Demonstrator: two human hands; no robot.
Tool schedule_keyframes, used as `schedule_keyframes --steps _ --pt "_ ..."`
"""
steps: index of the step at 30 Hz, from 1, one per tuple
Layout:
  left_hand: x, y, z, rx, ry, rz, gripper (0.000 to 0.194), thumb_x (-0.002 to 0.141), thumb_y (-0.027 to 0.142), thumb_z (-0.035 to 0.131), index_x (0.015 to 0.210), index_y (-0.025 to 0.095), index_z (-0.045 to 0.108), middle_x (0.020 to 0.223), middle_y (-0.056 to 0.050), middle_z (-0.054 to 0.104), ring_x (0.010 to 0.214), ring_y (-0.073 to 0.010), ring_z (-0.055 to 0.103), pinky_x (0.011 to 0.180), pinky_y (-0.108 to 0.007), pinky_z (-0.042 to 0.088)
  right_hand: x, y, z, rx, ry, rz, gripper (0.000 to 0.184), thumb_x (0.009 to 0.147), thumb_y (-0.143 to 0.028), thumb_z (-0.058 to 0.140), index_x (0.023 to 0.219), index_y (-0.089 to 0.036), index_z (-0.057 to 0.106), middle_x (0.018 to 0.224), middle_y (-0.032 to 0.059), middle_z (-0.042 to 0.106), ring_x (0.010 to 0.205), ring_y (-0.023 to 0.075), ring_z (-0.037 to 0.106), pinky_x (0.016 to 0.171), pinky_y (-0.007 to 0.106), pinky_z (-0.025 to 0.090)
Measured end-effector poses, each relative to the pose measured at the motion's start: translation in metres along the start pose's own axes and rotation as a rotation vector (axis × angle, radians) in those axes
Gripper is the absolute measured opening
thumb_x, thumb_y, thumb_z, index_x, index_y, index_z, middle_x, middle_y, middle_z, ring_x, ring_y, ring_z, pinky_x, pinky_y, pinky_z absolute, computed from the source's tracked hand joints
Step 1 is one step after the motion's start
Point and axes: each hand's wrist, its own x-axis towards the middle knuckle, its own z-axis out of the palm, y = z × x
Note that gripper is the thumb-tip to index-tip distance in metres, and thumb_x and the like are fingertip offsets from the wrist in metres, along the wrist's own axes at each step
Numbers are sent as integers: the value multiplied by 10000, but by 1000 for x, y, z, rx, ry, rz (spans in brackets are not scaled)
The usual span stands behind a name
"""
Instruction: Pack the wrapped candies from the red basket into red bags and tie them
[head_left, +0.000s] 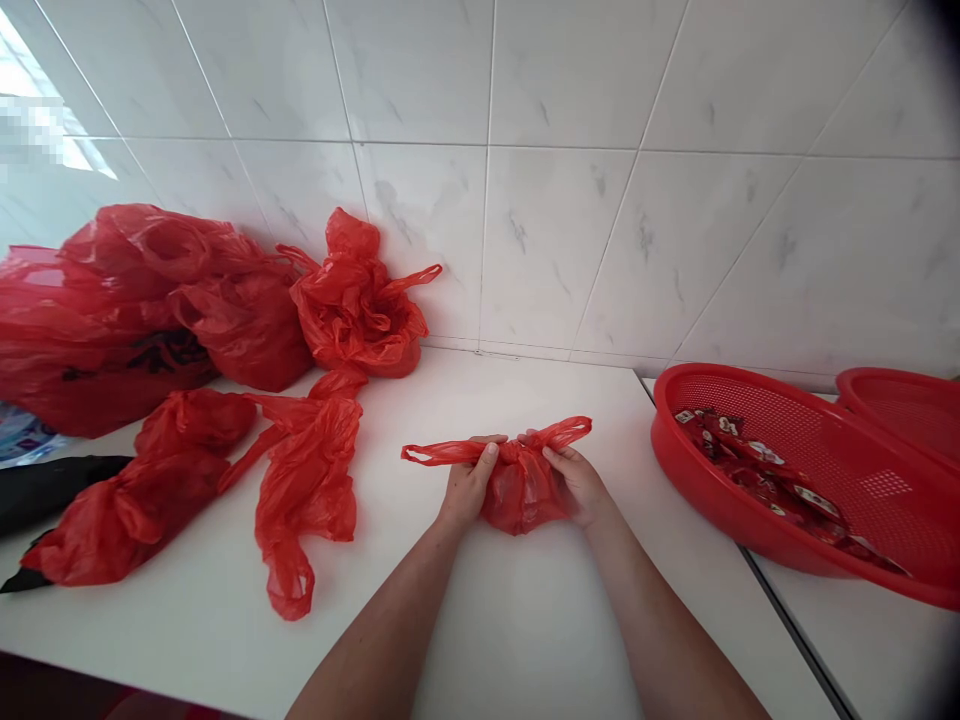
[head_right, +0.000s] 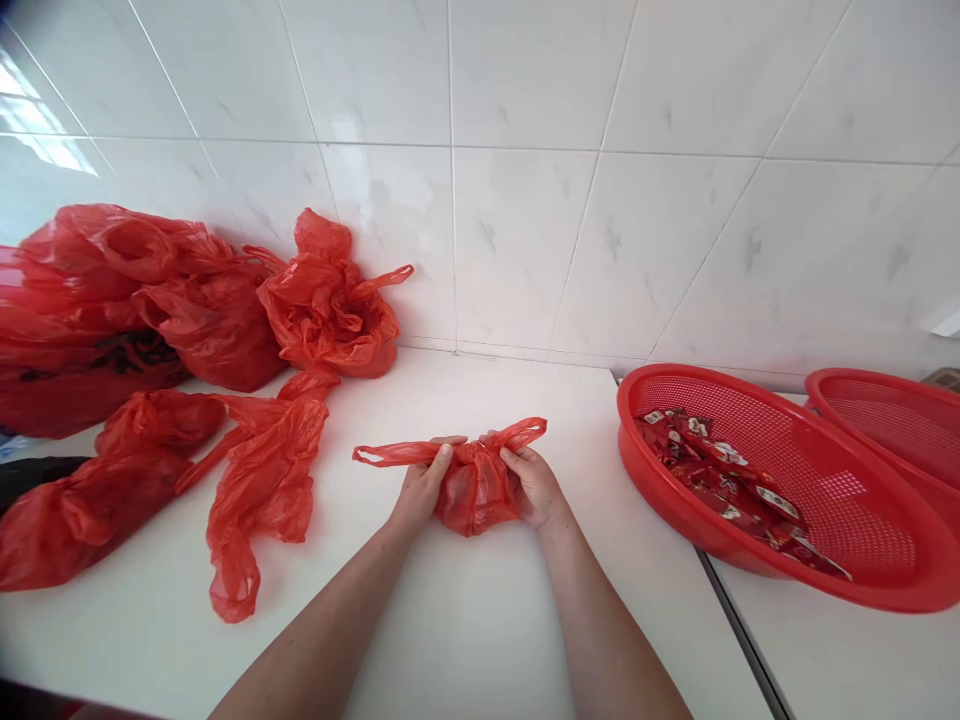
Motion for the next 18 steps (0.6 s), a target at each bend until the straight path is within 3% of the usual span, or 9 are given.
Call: schedule_keyframes --steps 7,13,18 --pt "-2 4 2 32 18 -61 339 851 492 484 989 215 623 1072 -65 636 1019 -218 583 869 -341 461 -1 2 -2 28 -47 -5 265 719 -234 706 979 -249 658 1023 11 658 950 181 597 892 341 445" --pt "0 -2 -2 183 -1 -81 360 875 490 431 1017 216 616 1111 -72 620 1022 -215 580 869 -349 457 0 1 -3 -99 24 -1 183 702 -325 720 817 -196 660 742 -10 594 691 112 550 706 261 450" --pt "4 -9 -6 357 16 -49 362 898 469 375 972 214 622 1053 -73 627 974 -207 586 829 -340 462 -3 -7 2 -227 26 -45 149 727 -326 677 754 -185 641 682 -20 550 568 88 456 547 227 364"
